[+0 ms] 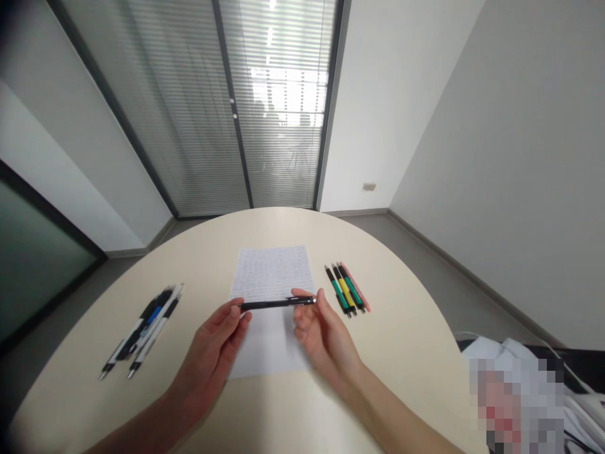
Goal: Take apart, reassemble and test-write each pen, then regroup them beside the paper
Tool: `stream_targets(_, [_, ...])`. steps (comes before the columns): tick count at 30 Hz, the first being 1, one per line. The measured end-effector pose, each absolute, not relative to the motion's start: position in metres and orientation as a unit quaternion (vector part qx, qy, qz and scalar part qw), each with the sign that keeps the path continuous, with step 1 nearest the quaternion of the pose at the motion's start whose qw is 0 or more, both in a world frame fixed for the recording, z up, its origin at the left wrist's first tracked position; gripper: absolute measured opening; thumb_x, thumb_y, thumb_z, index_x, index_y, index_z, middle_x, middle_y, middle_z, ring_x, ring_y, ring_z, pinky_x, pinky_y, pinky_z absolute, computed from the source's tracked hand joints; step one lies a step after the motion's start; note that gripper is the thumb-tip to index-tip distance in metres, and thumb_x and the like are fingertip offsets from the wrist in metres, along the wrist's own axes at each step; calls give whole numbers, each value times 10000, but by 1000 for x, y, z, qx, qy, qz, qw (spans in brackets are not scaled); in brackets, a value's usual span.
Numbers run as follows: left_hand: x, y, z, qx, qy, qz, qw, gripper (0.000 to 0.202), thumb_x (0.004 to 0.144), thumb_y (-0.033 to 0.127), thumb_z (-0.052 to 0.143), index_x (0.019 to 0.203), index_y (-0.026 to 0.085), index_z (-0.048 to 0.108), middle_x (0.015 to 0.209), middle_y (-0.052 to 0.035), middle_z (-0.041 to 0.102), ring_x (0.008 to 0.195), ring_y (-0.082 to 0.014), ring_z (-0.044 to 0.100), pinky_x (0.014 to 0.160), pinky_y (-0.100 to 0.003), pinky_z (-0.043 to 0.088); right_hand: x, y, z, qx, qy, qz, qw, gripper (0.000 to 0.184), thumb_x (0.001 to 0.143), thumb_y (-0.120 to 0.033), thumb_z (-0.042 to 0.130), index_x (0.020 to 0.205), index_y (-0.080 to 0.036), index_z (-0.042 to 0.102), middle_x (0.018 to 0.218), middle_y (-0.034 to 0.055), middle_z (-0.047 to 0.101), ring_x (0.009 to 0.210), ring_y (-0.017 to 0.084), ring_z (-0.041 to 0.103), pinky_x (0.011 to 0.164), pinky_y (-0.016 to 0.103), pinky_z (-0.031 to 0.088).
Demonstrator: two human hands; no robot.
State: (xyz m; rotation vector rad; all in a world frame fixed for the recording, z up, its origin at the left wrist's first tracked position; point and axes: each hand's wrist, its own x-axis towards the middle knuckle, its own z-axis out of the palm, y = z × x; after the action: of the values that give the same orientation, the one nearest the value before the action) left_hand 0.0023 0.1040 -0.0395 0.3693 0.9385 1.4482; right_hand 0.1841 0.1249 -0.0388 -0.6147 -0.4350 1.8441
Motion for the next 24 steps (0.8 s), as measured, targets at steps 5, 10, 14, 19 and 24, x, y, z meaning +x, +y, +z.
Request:
stream_targets(5, [2, 107, -41, 174, 414, 618, 645, 429, 541, 266, 913, 925, 156, 759, 827, -6, 716, 746, -64, 638, 779, -128, 532, 182, 126, -49, -200, -120, 818, 525, 355, 883, -411, 639, 1072, -113, 670, 659, 15, 639, 528, 69, 544, 507, 140, 481])
stream_targets(10, [1, 109, -43, 177, 419, 614, 645, 433, 524, 245, 918, 916, 152, 761, 830, -4, 720, 733, -57, 627, 763, -113, 531, 185, 126, -45, -176, -85, 826, 529, 359, 988, -349, 456, 1105, -62, 636, 708, 59, 665, 587, 90, 598, 557, 160, 523])
stream_targets(14, [0, 108, -45, 183, 424, 609, 645, 416, 566, 241, 900, 947, 156, 756, 855, -14, 725, 768, -66, 638, 773, -111, 529, 187, 126, -44, -171, -76, 828, 528, 369, 1008, -277, 390, 1136, -11, 611, 719, 81, 675, 592, 94, 610, 569, 162, 532])
stream_targets(19, [1, 108, -44, 178, 436, 600, 647, 298, 664, 168, 834, 950, 152, 753, 853, -21, 724, 770, -76, 650, 761, -116, 535, 185, 125, -48, -159, -80, 829, 531, 397, 1016, -299, 375, 1160, -3, 596, 724, 77, 674, 600, 96, 617, 572, 161, 535])
stream_targets(24, [4, 108, -43, 164, 444, 600, 645, 193, 712, 79, 765, 897, 134, 759, 842, -35, 736, 748, -76, 660, 759, -124, 543, 184, 125, -47, -144, -92, 834, 524, 426, 1009, -335, 395, 1196, 2, 577, 756, 90, 684, 620, 102, 626, 592, 167, 540])
